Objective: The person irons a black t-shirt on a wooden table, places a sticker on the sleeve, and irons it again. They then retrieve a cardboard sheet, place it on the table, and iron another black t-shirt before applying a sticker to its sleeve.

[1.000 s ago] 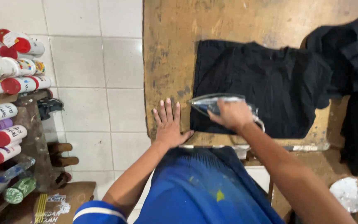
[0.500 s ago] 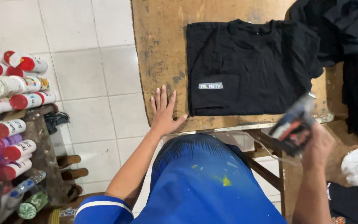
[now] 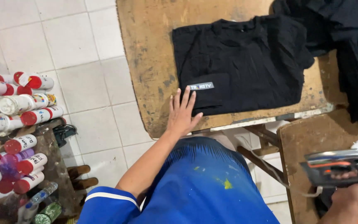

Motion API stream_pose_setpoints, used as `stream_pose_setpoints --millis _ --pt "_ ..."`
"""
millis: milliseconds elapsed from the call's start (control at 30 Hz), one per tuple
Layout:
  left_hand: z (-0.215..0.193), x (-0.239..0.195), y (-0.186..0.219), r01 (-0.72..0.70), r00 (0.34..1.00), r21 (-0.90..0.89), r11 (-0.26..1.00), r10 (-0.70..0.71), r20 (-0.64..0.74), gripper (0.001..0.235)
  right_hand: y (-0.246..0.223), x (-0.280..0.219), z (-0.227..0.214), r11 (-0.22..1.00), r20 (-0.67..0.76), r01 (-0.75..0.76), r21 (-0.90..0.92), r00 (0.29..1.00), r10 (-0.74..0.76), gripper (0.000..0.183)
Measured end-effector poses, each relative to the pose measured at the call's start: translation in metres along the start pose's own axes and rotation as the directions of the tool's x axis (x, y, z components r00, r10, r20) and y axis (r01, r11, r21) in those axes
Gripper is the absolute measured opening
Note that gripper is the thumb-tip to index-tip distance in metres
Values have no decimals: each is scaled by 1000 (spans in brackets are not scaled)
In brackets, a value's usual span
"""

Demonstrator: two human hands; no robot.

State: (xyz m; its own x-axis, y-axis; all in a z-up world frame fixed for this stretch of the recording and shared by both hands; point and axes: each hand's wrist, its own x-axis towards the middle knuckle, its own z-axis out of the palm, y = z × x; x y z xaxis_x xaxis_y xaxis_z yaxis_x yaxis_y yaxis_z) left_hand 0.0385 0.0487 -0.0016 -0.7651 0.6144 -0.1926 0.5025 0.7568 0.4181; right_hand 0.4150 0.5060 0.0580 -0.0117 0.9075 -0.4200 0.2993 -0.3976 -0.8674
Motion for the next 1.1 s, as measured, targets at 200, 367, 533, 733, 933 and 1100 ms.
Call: stream_pose_setpoints --millis 200,367,533,733,933,1100 --pt "3 6 9 34 999 67 997 -36 28 79 9 78 -27 958 54 -115 264 993 104 31" --pt "3 16 18 -16 999 162 987 21 -28 83 24 90 -15 935 -91 4 356 995 30 27" --pt "16 26 9 -30 1000 221 975 28 12 88 61 85 10 872 -287 231 432 952 -110 30" --pt "-12 23 23 -64 960 266 962 133 -248 75 73 23 21 927 -161 371 55 920 -358 49" --pt "-11 9 8 119 818 -35 992 -118 -563 70 93 5 14 863 -86 495 -98 860 -503 48" --pt "-5 31 0 313 817 -355 881 -441 -373 85 59 -51 50 870 -60 462 173 887 -459 48"
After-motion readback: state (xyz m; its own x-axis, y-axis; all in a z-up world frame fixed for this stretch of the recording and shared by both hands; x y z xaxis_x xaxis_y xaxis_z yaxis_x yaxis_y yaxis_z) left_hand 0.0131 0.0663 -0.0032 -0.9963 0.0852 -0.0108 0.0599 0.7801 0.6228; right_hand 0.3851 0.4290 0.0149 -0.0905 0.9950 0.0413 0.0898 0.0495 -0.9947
